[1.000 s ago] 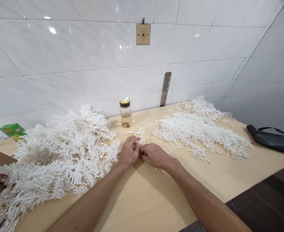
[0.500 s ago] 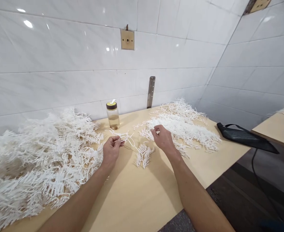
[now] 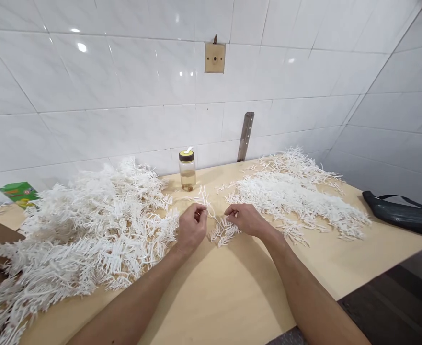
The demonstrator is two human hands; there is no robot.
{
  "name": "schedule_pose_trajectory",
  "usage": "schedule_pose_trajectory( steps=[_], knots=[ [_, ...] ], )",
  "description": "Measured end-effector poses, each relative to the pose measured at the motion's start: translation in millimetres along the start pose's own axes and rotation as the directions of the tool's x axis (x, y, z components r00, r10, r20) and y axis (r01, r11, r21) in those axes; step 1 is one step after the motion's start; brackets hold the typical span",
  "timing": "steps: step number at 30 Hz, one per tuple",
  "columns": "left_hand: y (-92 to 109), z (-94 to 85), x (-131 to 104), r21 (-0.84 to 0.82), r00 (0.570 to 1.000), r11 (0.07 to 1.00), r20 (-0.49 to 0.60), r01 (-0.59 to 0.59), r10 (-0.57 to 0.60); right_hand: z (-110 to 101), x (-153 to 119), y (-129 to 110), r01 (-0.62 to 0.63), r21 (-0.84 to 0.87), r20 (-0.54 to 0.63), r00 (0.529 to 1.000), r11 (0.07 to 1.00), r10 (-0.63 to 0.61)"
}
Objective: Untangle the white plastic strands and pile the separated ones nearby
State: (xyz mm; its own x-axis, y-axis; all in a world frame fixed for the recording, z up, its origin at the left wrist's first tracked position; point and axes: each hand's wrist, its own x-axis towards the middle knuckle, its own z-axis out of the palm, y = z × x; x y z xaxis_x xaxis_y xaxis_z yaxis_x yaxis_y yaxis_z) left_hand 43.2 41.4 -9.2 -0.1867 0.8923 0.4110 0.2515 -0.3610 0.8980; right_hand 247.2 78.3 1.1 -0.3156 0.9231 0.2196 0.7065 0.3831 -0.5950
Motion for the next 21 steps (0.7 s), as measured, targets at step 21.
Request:
schedule_pose_trajectory(
  steps=[21],
  knots=[
    [8, 2.3, -1, -0.425, 0.700, 0.606, 0.632, 0.673, -0.334, 17, 0, -37, 0.127, 0.813, -0.243, 0.961, 0.568, 0.133]
  ],
)
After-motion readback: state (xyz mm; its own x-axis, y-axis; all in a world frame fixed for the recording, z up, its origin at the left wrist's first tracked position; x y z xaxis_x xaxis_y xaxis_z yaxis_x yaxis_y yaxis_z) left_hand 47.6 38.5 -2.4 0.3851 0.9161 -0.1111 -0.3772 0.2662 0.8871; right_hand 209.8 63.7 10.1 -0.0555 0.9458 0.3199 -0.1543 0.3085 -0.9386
